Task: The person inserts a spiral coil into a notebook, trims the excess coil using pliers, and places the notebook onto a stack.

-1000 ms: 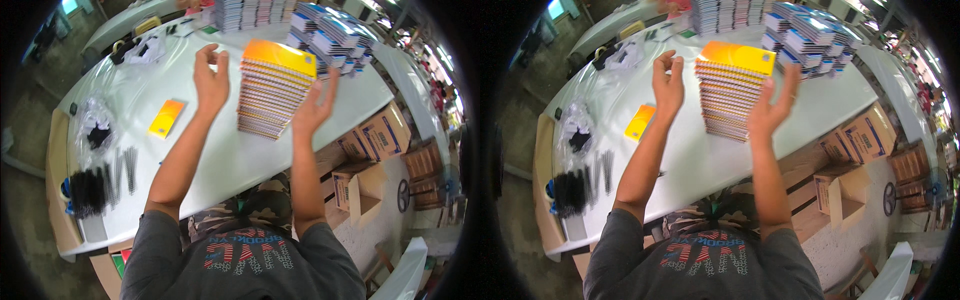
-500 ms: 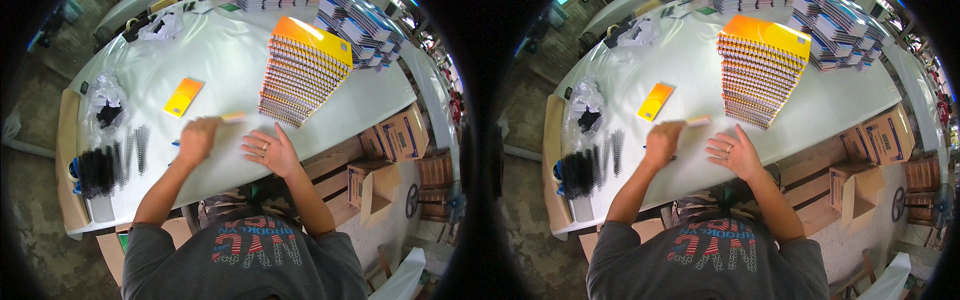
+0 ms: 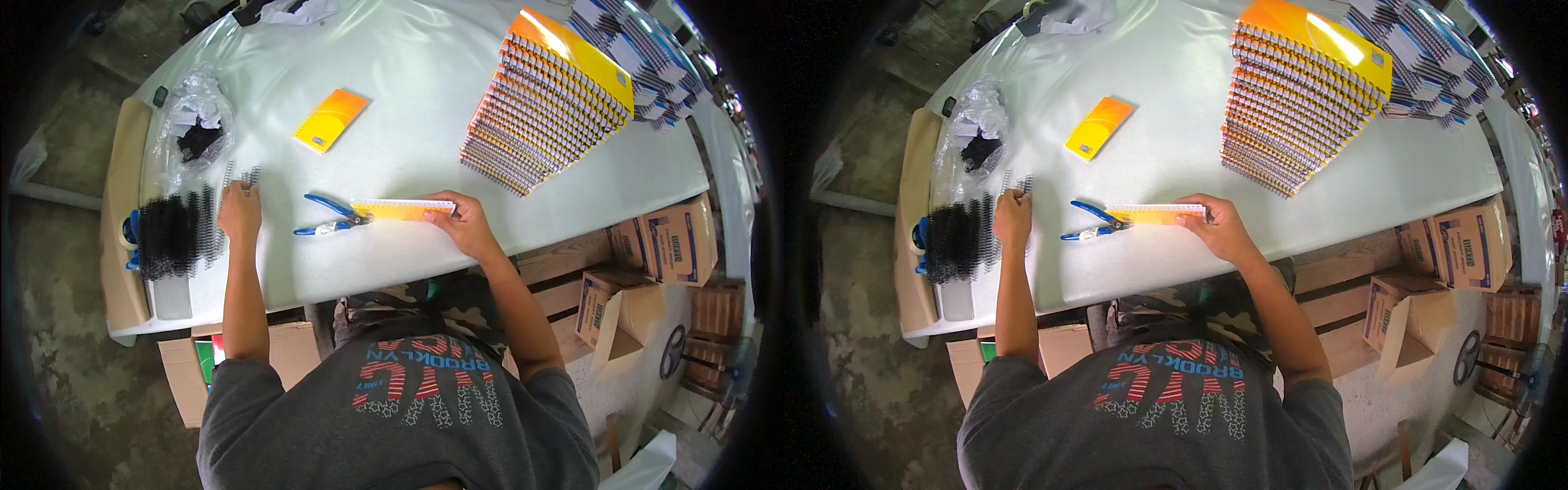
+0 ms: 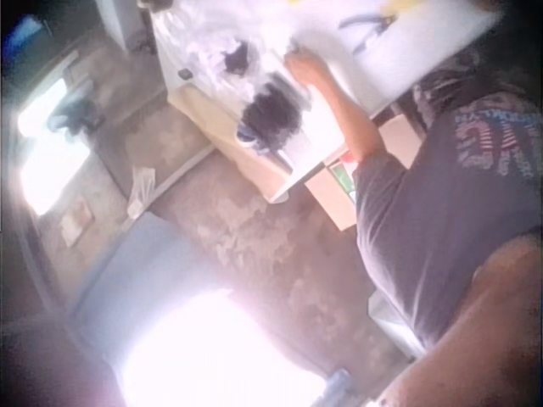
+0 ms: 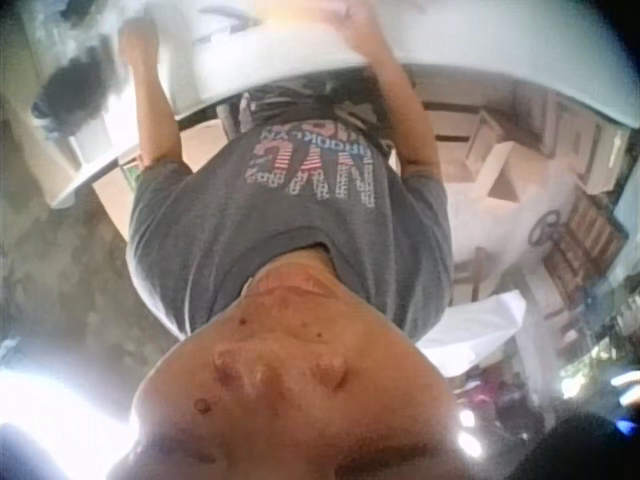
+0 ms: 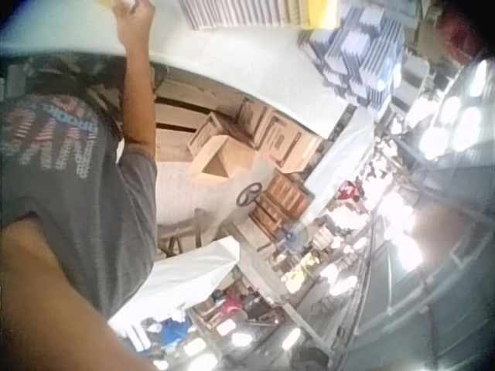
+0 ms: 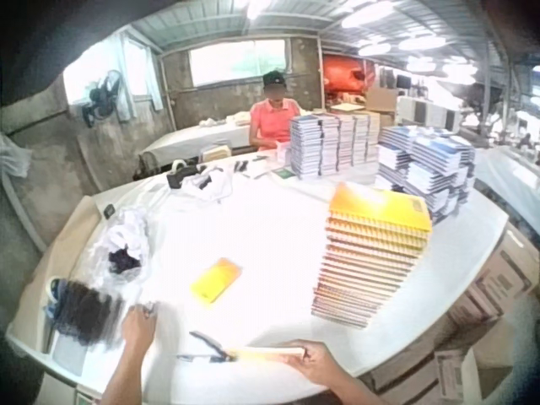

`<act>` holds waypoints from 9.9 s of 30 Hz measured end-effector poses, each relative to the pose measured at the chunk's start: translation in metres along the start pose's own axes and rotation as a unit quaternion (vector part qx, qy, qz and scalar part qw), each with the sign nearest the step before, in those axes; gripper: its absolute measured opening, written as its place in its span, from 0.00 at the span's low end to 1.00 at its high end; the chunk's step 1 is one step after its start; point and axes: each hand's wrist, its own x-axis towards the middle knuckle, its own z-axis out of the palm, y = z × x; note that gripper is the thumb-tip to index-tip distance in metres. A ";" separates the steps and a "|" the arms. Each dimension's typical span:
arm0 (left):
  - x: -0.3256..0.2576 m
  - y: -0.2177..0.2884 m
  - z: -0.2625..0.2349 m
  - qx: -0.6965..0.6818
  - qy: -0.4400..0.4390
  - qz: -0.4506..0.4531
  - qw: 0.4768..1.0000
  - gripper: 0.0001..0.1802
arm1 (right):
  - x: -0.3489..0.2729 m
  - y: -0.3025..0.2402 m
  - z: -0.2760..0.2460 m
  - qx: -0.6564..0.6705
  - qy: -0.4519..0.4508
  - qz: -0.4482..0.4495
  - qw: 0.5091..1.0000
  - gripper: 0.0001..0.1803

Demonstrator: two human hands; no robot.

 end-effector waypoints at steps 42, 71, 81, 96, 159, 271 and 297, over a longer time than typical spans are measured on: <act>-0.070 0.091 -0.018 -0.324 -0.276 0.262 0.866 0.21 | 0.009 -0.006 0.005 0.009 0.003 0.023 1.000 0.18; -0.026 0.111 -0.027 -0.400 -0.539 0.114 0.732 0.14 | 0.006 -0.005 0.005 -0.038 0.005 -0.034 0.999 0.19; -0.046 0.122 -0.054 -0.119 -0.250 0.499 0.821 0.14 | 0.007 -0.003 0.005 -0.049 -0.021 0.021 0.998 0.16; -0.121 0.072 0.039 -0.141 0.045 0.547 0.824 0.57 | -0.022 -0.009 0.042 -0.090 0.068 -0.092 0.989 0.16; -0.175 0.045 0.030 -0.086 0.115 0.673 0.726 0.65 | -0.054 0.004 0.074 -0.108 0.023 -0.128 0.986 0.27; -0.156 0.106 -0.003 -0.663 -0.622 -0.187 0.373 0.31 | 0.053 0.006 0.021 -0.190 -0.057 0.013 0.980 0.29; -0.134 0.104 0.002 -0.574 -0.655 -0.082 0.484 0.26 | 0.051 0.009 0.018 -0.302 -0.036 -0.027 0.952 0.28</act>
